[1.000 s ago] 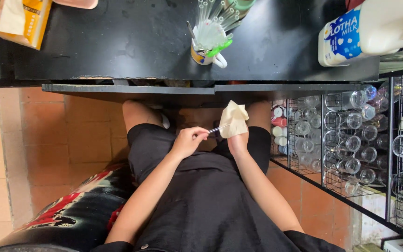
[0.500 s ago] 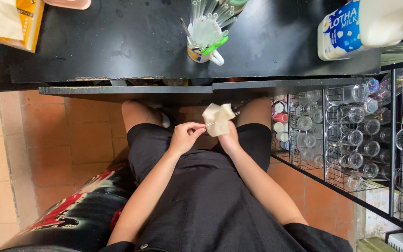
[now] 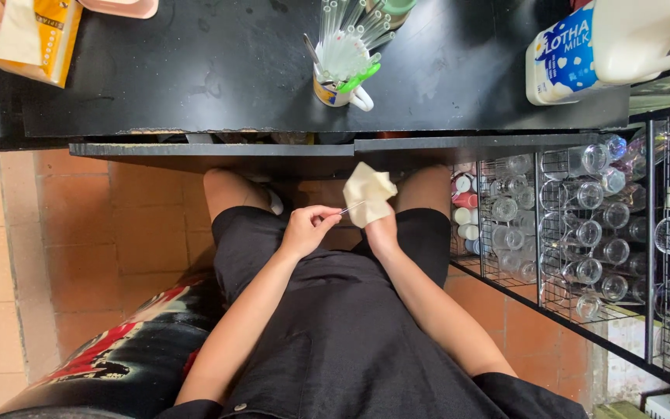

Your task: Wiping down plastic stirrers with a tissue at a coffee shop counter.

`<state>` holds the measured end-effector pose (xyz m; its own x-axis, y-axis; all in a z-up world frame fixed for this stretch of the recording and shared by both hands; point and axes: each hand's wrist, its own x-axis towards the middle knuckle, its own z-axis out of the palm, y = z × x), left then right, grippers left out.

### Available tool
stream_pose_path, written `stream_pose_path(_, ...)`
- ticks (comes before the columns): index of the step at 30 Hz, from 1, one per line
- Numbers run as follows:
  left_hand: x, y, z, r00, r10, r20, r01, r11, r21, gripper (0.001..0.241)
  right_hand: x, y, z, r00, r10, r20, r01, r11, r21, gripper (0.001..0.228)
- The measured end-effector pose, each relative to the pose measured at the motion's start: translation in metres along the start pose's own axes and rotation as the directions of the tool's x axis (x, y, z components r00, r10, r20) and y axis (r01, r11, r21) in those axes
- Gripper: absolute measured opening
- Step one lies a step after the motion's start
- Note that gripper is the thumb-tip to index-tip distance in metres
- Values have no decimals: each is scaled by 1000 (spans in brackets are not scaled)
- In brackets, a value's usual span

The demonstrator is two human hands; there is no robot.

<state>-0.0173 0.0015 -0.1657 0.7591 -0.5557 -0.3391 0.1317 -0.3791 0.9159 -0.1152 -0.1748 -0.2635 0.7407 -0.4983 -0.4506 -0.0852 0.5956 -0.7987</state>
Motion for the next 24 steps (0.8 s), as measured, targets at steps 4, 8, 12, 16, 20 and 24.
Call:
stream_pose_path(4,1,-4,-1,999,32,-16,-31,999,23,21,-11,-7,14,995,45,90,-10,931,-365,26)
stream_pose_path(8,3,-4,1,1000,24,-1,-24,999,-25,20,-6,-17,13,965,87,249,-9,954,-300,21)
stream_pose_path(12,4,-9,2,1000,30,8,-29,998,-48,22,3,-35,3,998,-62,2,61,993,-102,24)
stream_pose_path(16,3,-3,3,999,-15,50,16,1000,-21,22,8,-38,-10,992,-119,-50,115,990,-81,29)
stream_pose_path(20,1,2,3,995,-13,101,15,1000,-25,24,18,-21,-24,974,-82,-210,98,993,67,33)
stream_pose_path(24,-2,13,-1,997,35,72,-31,998,-53,25,13,-35,-13,963,-46,-266,71,994,84,36)
